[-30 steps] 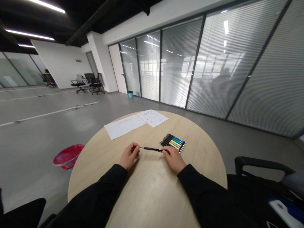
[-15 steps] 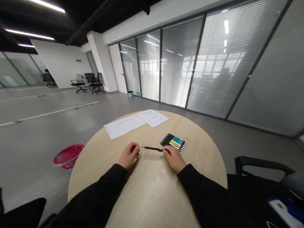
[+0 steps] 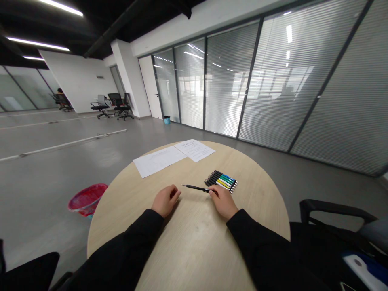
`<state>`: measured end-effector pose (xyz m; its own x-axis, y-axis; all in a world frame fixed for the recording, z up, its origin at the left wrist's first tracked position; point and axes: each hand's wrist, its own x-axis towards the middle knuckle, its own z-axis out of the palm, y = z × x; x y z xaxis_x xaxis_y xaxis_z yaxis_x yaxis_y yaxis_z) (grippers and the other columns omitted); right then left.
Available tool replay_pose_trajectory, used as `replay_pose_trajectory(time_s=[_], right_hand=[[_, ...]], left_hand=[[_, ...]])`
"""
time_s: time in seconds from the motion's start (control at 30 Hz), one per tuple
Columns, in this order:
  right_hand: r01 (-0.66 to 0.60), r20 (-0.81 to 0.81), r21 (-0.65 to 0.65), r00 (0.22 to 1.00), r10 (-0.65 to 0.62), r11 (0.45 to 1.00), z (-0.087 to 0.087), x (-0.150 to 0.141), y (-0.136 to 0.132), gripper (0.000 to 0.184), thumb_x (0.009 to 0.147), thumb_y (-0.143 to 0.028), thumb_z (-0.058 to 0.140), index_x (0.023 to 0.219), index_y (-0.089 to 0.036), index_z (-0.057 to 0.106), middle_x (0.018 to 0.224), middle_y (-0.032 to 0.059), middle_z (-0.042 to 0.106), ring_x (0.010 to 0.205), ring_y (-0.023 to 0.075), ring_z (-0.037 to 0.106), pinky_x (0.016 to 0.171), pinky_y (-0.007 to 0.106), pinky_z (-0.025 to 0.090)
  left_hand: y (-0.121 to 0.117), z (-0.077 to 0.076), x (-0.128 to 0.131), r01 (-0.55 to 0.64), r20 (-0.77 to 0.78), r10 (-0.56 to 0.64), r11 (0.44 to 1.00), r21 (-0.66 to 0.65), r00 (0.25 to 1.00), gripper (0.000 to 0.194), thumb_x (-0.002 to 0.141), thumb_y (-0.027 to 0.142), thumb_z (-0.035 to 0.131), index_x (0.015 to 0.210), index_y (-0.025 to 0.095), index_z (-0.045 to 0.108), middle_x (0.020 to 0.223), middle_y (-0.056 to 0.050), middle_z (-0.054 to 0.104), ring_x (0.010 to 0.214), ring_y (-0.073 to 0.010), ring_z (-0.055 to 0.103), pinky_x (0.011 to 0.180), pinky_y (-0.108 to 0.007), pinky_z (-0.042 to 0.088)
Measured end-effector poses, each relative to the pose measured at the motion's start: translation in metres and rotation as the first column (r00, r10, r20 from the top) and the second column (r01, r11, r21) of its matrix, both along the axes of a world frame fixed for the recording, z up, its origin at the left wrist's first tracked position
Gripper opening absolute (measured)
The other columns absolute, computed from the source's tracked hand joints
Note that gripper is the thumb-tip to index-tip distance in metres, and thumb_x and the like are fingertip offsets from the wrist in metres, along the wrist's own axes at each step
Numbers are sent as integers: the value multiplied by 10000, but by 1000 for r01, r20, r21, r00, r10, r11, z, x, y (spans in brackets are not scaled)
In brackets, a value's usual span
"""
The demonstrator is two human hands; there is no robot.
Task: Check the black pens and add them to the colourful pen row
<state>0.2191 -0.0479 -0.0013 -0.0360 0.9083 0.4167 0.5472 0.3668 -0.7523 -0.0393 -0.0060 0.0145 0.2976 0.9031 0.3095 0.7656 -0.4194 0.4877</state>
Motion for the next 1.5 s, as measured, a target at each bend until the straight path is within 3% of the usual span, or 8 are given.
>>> replay_pose_trajectory(time_s=[0.27, 0.83, 1.07, 1.27, 1.5], right_hand=[[8, 23, -12, 1000, -7, 1000, 2, 0, 0, 185, 875, -172, 516, 910, -182, 697, 892, 57, 700, 841, 196, 616, 778, 310, 447], [6, 34, -13, 999, -5, 1000, 0, 0, 0, 187, 878, -175, 513, 906, -182, 698, 877, 53, 698, 832, 193, 614, 769, 302, 442], [-4, 38, 0, 999, 4, 1000, -2, 0, 0, 179, 876, -160, 519, 908, -190, 692, 877, 46, 696, 836, 192, 615, 778, 307, 447], [-21, 45, 15, 999, 21, 1000, -2, -1, 0, 173, 880, -165, 519, 911, -194, 686, 892, 50, 689, 862, 195, 613, 807, 318, 451], [-38, 56, 25, 998, 37, 999, 0, -2, -2, 178, 885, -168, 515, 915, -191, 688, 895, 54, 684, 858, 190, 605, 810, 317, 452]], left_hand=[[1, -4, -3, 37, -172, -38, 999, -5, 984, 172, 841, 318, 515, 789, 195, 625, 794, -53, 613, 701, -193, 555, 636, -297, 375], [4, -11, -4, 82, -113, -84, 996, -24, 990, 190, 839, 311, 509, 897, 195, 649, 835, -67, 628, 768, -217, 581, 705, -325, 420], [3, -8, -1, 15, 100, -11, 999, -40, 995, 271, 865, 376, 485, 1011, 178, 599, 820, -43, 624, 675, -178, 570, 669, -314, 445], [-2, 0, 4, 93, 381, -46, 990, -108, 924, 327, 841, 416, 540, 1043, 179, 638, 893, -63, 660, 730, -177, 611, 660, -290, 476], [-4, 5, 5, 154, 412, -80, 977, -150, 908, 297, 829, 413, 554, 893, 155, 684, 707, -40, 647, 635, -166, 578, 619, -278, 456]])
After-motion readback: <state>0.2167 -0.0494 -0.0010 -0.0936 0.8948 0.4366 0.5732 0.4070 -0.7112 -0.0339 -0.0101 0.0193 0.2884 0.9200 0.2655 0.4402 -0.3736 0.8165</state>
